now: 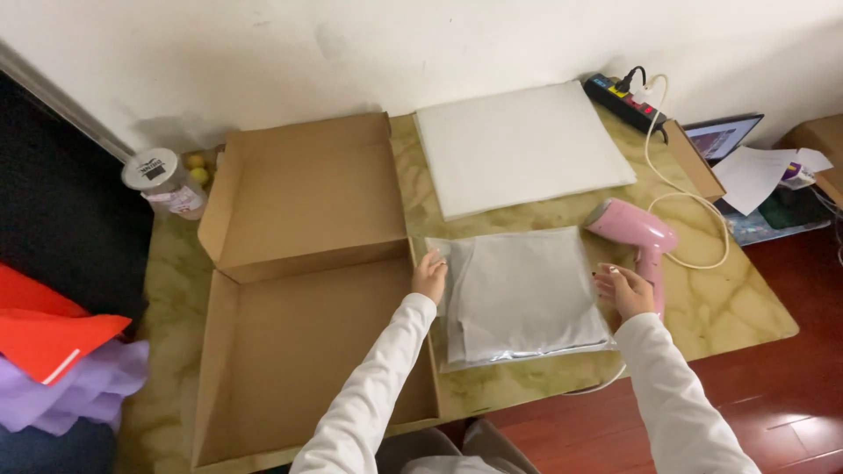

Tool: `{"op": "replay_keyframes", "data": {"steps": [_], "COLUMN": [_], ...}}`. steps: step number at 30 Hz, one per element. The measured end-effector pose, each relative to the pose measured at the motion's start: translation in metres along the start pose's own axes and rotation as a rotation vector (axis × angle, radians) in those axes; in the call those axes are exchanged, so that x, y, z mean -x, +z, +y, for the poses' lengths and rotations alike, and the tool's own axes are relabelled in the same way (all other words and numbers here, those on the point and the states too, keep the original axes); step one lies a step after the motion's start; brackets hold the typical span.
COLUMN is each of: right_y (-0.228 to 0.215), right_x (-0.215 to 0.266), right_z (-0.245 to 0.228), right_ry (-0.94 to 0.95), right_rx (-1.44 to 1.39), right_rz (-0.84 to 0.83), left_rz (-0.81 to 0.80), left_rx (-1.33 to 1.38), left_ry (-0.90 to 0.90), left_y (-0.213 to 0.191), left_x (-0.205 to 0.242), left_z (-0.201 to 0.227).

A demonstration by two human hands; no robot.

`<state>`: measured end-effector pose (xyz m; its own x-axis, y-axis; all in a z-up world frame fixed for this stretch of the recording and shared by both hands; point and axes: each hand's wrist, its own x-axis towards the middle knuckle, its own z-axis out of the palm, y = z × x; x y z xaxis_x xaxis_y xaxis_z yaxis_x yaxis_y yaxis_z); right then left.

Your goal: Packaging a shirt into a cardboard box and then browsing through various clothing items on a rack to inspect them.

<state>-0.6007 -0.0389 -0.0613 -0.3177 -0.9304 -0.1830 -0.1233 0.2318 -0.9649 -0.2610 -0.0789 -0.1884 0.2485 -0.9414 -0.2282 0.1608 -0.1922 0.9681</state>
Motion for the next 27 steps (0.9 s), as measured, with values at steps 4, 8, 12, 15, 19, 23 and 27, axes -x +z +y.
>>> {"op": "replay_keyframes", "data": {"steps": [4, 8, 12, 15, 19, 23, 27], "right_y": [-0.014, -0.008, -0.002, 0.002, 0.012, 0.014, 0.011], "right_x": [-0.037, -0.051, -0.081, -0.101, -0.142, -0.139, -0.121], "right_z": [0.035, 0.043, 0.065, 0.09, 0.13, 0.112, 0.08], "right_ry": [0.011, 0.015, 0.115, 0.126, 0.162, 0.228, 0.109], "right_rx": [-0.012, 0.155, 0.196, 0.288, 0.336, 0.487, 0.591], "right_rz": [0.056, 0.008, -0.029, -0.035, -0.059, -0.145, -0.272], "left_rz": [0.117, 0.185, 0.256, 0.28, 0.292, 0.278, 0.166], "left_rx": [-0.166, -0.372, -0.581, -0.748, -0.748, -0.904, -0.909], "left_ry": [-0.19, -0.244, -0.223, -0.271, -0.41, -0.457, -0.475], "left_y": [0.014, 0.019, 0.034, 0.049, 0.03, 0.024, 0.026], "left_x": [-0.028, -0.036, 0.008, 0.042, -0.005, -0.017, -0.005], "left_z": [-0.054, -0.072, -0.001, 0.052, -0.034, -0.04, -0.002]}}
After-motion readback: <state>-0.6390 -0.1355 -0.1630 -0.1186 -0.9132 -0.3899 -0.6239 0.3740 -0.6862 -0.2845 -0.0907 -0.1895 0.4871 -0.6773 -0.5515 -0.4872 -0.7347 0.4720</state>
